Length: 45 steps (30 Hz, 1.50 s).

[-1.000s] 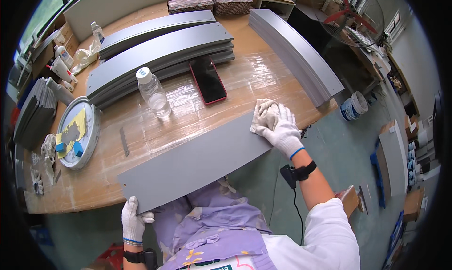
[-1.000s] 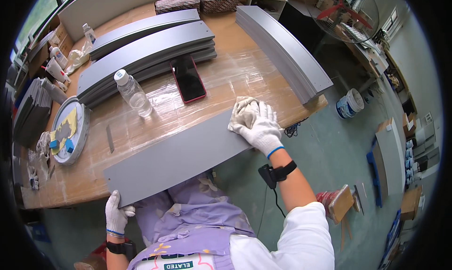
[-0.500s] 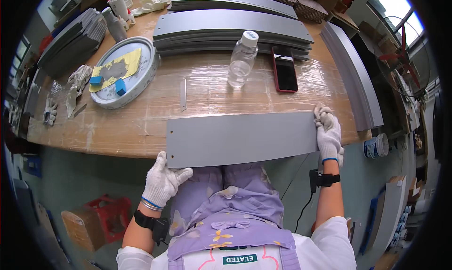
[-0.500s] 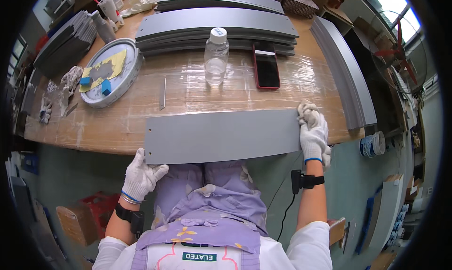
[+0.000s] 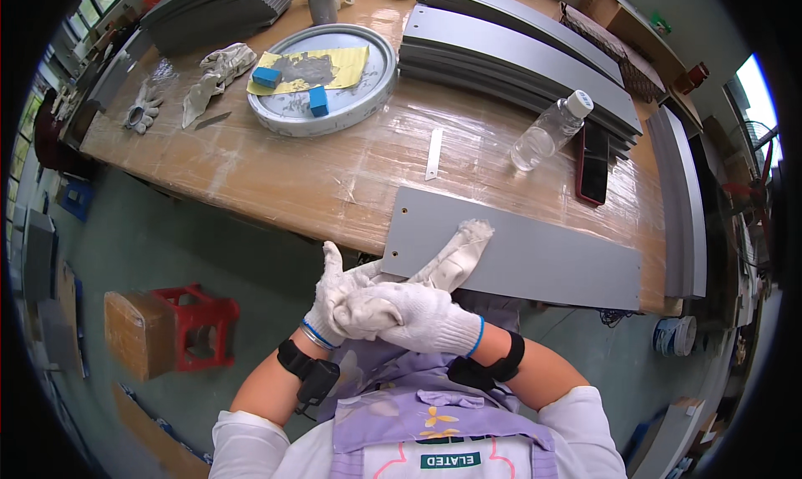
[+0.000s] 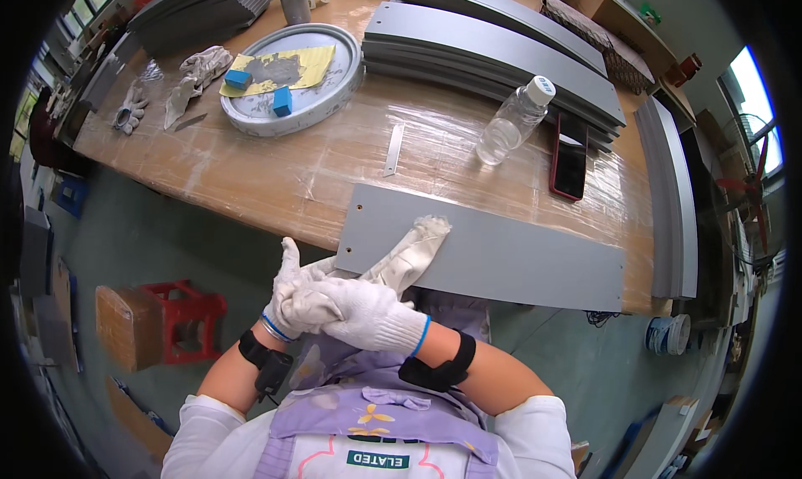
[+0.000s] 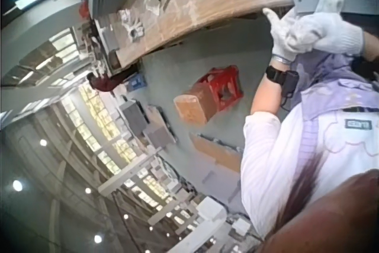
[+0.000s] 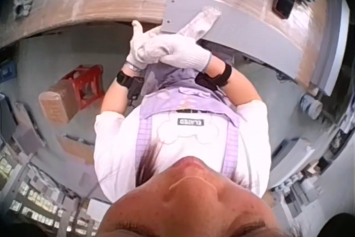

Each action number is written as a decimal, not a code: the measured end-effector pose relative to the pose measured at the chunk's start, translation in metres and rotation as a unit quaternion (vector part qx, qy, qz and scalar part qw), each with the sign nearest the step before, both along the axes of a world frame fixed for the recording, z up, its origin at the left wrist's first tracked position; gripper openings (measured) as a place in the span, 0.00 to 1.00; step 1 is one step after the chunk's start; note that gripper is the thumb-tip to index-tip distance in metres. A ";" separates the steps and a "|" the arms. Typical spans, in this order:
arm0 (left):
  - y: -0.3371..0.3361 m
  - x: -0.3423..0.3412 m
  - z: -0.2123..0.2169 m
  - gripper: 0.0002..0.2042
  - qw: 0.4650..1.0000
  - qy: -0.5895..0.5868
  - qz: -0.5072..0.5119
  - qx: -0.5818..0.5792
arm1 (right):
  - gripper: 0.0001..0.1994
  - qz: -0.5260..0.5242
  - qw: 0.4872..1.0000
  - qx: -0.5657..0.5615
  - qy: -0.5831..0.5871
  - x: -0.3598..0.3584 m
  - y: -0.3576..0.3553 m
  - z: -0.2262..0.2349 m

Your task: The person sits at a workbench and sands a grey rectangular panel using a blue sanding block. They repeatedly rub the block along the edges and surface of the panel, then wipe it with a cloth. The person handles the panel one at a time from a stack on the table.

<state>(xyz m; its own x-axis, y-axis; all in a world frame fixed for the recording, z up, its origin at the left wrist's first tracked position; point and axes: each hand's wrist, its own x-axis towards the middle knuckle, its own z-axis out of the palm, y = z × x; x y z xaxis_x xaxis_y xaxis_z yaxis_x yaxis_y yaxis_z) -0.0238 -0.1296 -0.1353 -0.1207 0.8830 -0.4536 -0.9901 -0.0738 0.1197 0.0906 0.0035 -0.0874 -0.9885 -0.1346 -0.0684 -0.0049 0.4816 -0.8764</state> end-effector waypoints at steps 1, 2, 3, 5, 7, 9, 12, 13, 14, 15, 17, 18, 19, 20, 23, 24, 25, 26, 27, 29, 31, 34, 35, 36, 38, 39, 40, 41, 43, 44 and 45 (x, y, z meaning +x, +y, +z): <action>0.002 0.000 0.000 0.47 0.999 0.007 0.002 -0.044 | 0.23 0.008 0.989 -0.120 -0.091 0.023 0.013 0.005; -0.002 -0.004 -0.002 0.43 0.999 0.032 -0.017 -0.032 | 0.22 -0.017 0.978 -0.160 -0.133 0.041 0.031 0.016; -0.010 -0.011 -0.006 0.40 0.998 0.057 -0.031 -0.023 | 0.21 -0.035 0.963 -0.200 -0.176 0.056 0.048 0.030; -0.027 -0.016 -0.012 0.31 0.969 0.241 -0.006 -0.054 | 0.17 -0.301 0.890 -0.274 -0.207 0.088 0.072 0.065; -0.029 -0.028 -0.007 0.19 0.925 0.364 0.040 -0.099 | 0.16 -0.485 0.856 -0.162 -0.076 0.120 0.101 0.058; -0.022 -0.032 0.007 0.15 0.879 0.434 0.053 -0.187 | 0.17 -0.570 0.807 -0.149 -0.044 0.146 0.134 0.042; -0.014 -0.028 0.014 0.13 0.845 0.498 0.060 -0.187 | 0.21 -0.573 0.818 -0.020 0.051 0.153 0.141 0.008; -0.012 -0.022 0.015 0.12 0.798 0.568 0.061 -0.189 | 0.22 -0.522 0.842 0.125 0.051 0.150 0.139 0.003; -0.011 -0.015 0.015 0.12 0.747 0.635 0.061 -0.190 | 0.24 -0.458 0.846 0.268 0.052 0.145 0.134 -0.002; -0.010 -0.009 0.016 0.11 0.689 0.697 0.061 -0.189 | 0.26 -0.382 0.830 0.403 0.053 0.136 0.127 -0.006; -0.008 -0.004 0.021 0.13 0.510 0.842 0.036 -0.171 | 0.31 -0.408 0.806 0.426 0.056 0.131 0.117 -0.015; -0.009 0.000 0.019 0.14 0.464 0.869 0.027 -0.171 | 0.31 -0.407 0.802 0.432 0.068 0.132 0.116 -0.019; -0.010 0.003 0.018 0.15 0.417 0.892 0.018 -0.171 | 0.32 -0.407 0.798 0.438 0.080 0.133 0.116 -0.022; -0.010 0.005 0.019 0.14 0.392 0.904 0.013 -0.168 | 0.32 -0.406 0.801 0.431 0.090 0.135 0.117 -0.021; -0.015 0.013 0.023 0.11 0.323 0.932 -0.019 -0.163 | 0.33 -0.405 0.797 0.438 0.091 0.137 0.116 -0.023; -0.015 0.013 0.023 0.10 0.301 0.940 -0.028 -0.159 | 0.33 -0.405 0.797 0.439 0.086 0.139 0.116 -0.023; -0.013 0.012 0.025 0.08 0.276 0.948 -0.032 -0.153 | 0.33 -0.409 0.794 0.442 0.085 0.141 0.118 -0.024; -0.012 0.011 0.025 0.06 0.265 0.949 -0.075 -0.154 | 0.33 -0.405 0.794 0.446 0.084 0.142 0.121 -0.027; -0.014 0.014 0.019 0.08 0.286 0.945 -0.053 -0.151 | 0.33 -0.405 0.795 0.445 0.080 0.143 0.120 -0.024; -0.011 0.018 0.025 0.10 0.280 0.950 -0.013 -0.135 | 0.34 -0.413 0.795 0.437 0.076 0.142 0.121 -0.017; -0.008 0.019 0.026 0.15 0.282 0.947 0.033 -0.148 | 0.33 -0.409 0.788 0.451 0.093 0.143 0.121 -0.015; -0.008 0.015 0.019 0.18 0.229 0.957 0.024 -0.177 | 0.32 -0.410 0.789 0.440 0.123 0.141 0.121 -0.016; -0.006 0.013 0.015 0.18 0.220 0.959 0.019 -0.178 | 0.32 -0.409 0.795 0.430 0.125 0.142 0.123 -0.013; -0.005 0.013 0.013 0.16 0.205 0.963 0.033 -0.170 | 0.33 -0.411 0.797 0.425 0.124 0.143 0.122 -0.013; 0.001 0.014 0.013 0.13 0.173 0.971 0.062 -0.156 | 0.34 -0.413 0.802 0.414 0.126 0.146 0.123 -0.011; 0.003 0.016 0.013 0.13 0.169 0.973 0.063 -0.144 | 0.34 -0.415 0.798 0.419 0.124 0.149 0.121 -0.013; 0.007 0.017 0.015 0.12 0.164 0.975 0.065 -0.132 | 0.34 -0.416 0.795 0.424 0.122 0.151 0.123 -0.015; 0.009 0.018 0.017 0.11 0.160 0.978 0.067 -0.120 | 0.35 -0.418 0.791 0.429 0.121 0.151 0.124 -0.016; 0.009 0.021 0.013 0.08 0.125 0.982 0.077 -0.121 | 0.32 -0.413 0.801 0.417 0.116 0.151 0.124 -0.014; 0.007 0.024 0.011 0.08 0.127 0.980 0.071 -0.139 | 0.31 -0.415 0.801 0.414 0.122 0.151 0.123 -0.015; 0.005 0.025 0.009 0.08 0.126 0.977 0.067 -0.157 | 0.30 -0.416 0.800 0.411 0.131 0.151 0.123 -0.015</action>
<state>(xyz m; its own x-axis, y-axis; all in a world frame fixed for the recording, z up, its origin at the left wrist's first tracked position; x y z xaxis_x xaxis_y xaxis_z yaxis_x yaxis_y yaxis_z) 0.0016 -0.1249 -0.1263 -0.2780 0.7894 0.5473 0.9604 0.2386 0.1436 0.2419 0.1270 -0.1020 -0.7080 0.5610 0.4289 0.4851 0.8277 -0.2820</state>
